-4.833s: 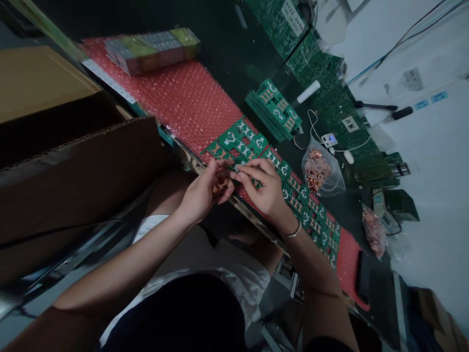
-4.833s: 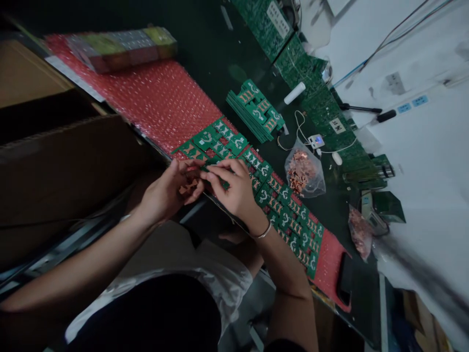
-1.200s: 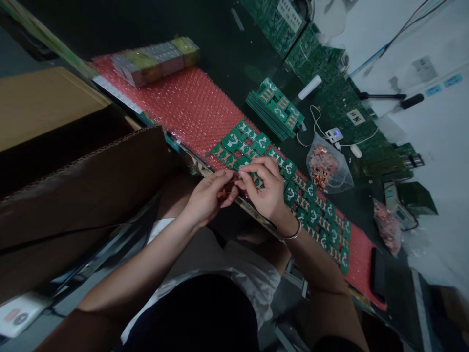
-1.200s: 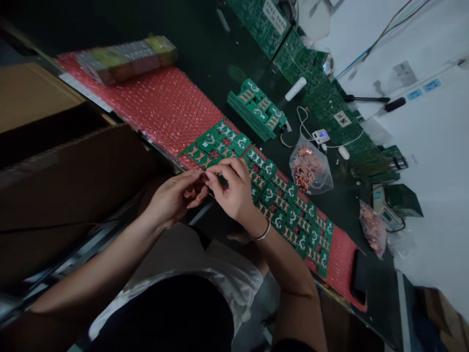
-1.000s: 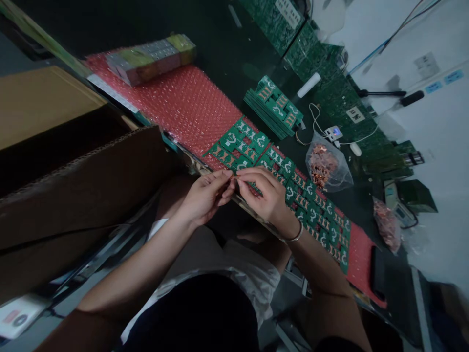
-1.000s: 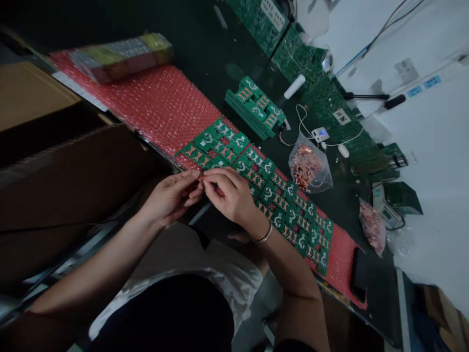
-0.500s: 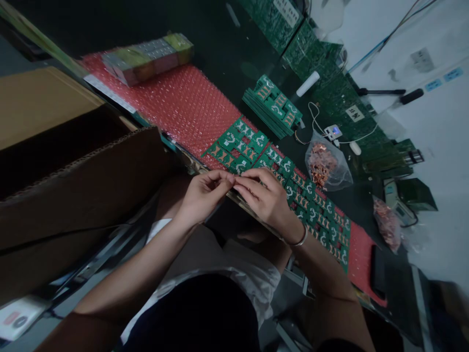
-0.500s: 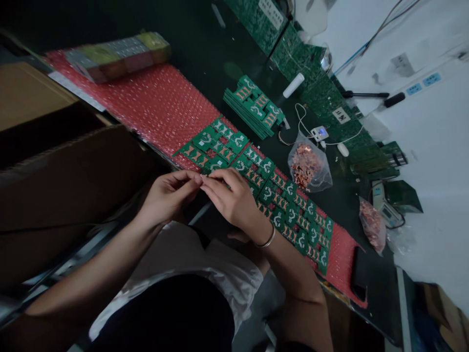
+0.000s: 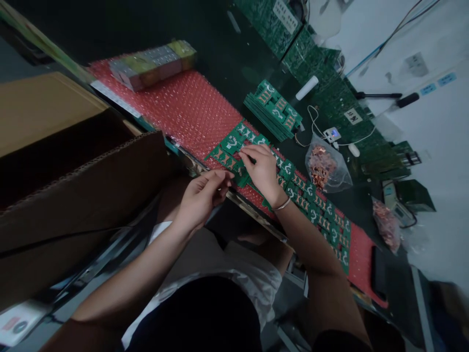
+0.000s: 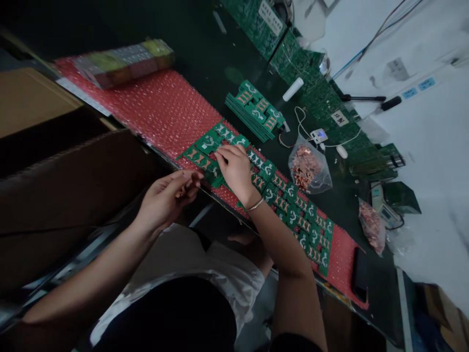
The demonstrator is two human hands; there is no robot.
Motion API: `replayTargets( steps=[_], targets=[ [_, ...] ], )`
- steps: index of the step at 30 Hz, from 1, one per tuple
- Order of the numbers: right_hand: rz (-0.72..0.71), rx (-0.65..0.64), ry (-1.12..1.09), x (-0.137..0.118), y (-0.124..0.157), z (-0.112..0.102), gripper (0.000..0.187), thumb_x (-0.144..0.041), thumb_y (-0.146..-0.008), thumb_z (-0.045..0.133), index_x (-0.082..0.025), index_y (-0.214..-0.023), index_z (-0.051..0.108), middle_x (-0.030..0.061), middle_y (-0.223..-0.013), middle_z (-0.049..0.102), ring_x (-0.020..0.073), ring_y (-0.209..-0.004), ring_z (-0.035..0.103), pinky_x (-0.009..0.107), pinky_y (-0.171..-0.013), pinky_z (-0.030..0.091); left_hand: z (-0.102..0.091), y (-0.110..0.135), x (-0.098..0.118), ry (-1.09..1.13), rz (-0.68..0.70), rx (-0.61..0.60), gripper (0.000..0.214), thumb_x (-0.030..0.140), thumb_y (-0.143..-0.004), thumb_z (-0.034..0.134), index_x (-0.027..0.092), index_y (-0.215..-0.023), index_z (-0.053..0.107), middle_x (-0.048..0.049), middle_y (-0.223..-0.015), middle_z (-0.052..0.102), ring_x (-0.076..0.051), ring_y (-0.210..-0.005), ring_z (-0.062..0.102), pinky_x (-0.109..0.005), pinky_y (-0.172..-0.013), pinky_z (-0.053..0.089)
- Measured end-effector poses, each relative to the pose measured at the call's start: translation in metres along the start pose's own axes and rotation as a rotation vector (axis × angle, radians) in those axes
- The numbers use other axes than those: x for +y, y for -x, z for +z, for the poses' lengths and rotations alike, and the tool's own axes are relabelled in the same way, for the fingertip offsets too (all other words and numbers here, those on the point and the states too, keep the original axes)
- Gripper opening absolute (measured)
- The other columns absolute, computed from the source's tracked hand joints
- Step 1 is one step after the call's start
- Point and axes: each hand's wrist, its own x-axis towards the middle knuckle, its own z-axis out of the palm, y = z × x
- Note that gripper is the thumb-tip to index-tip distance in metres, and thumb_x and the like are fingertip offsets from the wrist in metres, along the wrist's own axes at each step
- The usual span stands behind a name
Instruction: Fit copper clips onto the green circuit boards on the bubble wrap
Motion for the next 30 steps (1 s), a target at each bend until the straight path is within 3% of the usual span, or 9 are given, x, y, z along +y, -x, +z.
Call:
replayTargets(
  steps=[13, 30],
  targets=[
    [0.034, 0.028, 0.076, -0.0011, 0.0008, 0.0076, 0.019, -0.022, -0.096, 0.057, -0.015, -0.098, 0.075, 0.0083, -0.100, 0.074, 0.0209, -0.097, 0.062, 0.037, -0.091, 0.051, -0.0035, -0.0002, 0.0009, 0.022, -0.012, -0.005, 0.029, 0.041, -0.072, 0.077, 0.014, -0.084, 0.076, -0.0030, -0.073, 0.061, -0.008, -0.059, 0.049, -0.016, -0.051, 0.038],
    [-0.002, -0.102, 0.254, -0.0019, -0.0030, 0.0042, 0.028, -0.024, -0.100, 0.048, -0.018, -0.097, 0.075, 0.0086, -0.104, 0.068, 0.0230, -0.102, 0.057, 0.040, -0.094, 0.048, 0.0038, 0.0023, 0.0016, 0.007, 0.002, -0.014, 0.027, 0.039, -0.077, 0.070, 0.014, -0.085, 0.073, -0.0030, -0.074, 0.061, -0.009, -0.058, 0.048, -0.019, -0.049, 0.037]
  ],
)
